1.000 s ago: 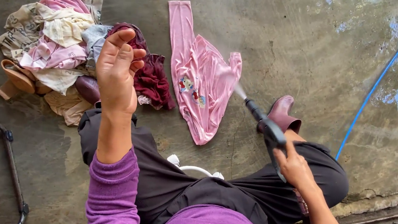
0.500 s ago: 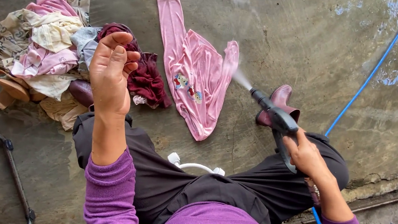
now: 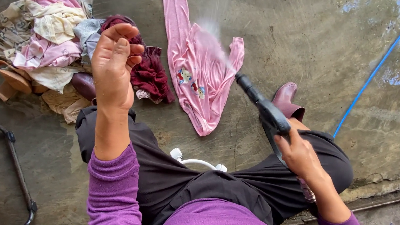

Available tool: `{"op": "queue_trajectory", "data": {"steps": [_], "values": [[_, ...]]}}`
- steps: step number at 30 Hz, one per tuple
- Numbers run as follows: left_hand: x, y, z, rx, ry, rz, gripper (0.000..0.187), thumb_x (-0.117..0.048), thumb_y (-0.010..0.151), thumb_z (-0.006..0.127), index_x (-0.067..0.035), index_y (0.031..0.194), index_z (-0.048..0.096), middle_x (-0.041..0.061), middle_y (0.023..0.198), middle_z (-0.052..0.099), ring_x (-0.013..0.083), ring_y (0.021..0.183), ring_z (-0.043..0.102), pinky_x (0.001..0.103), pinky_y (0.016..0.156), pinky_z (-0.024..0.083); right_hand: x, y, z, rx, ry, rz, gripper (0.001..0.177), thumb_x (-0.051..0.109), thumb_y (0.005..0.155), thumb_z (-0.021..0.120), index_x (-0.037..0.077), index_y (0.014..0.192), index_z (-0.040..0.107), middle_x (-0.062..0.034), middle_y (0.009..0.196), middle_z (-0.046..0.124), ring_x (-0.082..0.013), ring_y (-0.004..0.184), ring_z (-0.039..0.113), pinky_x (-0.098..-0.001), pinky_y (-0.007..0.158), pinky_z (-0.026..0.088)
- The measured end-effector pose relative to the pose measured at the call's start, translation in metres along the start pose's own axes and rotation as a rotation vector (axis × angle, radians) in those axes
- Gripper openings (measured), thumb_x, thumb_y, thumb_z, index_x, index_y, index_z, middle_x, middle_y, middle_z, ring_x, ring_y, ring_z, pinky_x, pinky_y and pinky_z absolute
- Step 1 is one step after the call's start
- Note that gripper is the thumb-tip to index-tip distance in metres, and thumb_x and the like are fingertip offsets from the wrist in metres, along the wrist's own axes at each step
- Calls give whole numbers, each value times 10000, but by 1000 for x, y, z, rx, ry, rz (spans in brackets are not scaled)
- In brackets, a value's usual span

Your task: Washing individual pieces of clothing by hand using a high-pressure water spray gun on a concrete floor.

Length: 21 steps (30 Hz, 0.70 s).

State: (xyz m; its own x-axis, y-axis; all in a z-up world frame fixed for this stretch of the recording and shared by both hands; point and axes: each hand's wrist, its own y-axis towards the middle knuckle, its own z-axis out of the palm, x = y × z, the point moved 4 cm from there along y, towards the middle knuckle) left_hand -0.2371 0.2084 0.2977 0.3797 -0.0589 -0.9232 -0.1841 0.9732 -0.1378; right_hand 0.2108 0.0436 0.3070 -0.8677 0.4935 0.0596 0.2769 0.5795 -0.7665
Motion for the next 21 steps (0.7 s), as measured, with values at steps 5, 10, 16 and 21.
{"op": "queue_trajectory", "data": {"steps": [5,10,16,21], "values": [[-4,-1,1,18,-8,-1,182,-169,1084,527,-131,1243,607,28,1194,680,62,893,718,141,760,576,38,-26,-2,66,7,-54,495,552,981,464,245,1367,511,-143,710,772,-412,952,742,-552,913,531],[-4,-2,0,12,-21,6,179,-161,1086,523,-136,1243,605,23,1186,688,57,891,720,136,757,575,33,2,14,18,-18,-115,639,564,988,443,289,1559,357,-271,912,757,-503,1077,677,-595,960,501],[-10,-3,-1,-5,-10,-22,170,-198,1069,543,-158,1215,622,10,1168,693,66,884,695,167,755,542,62,-3,15,12,34,-142,672,543,957,459,298,1570,336,-221,1000,712,-453,1080,662,-516,930,498],[-12,-13,6,-25,-3,-50,179,-245,1035,593,-166,1189,638,-3,1154,690,70,881,671,194,758,512,45,0,30,-52,51,-137,718,478,954,470,312,1616,247,-291,1294,644,-513,1244,560,-524,987,444]]}}
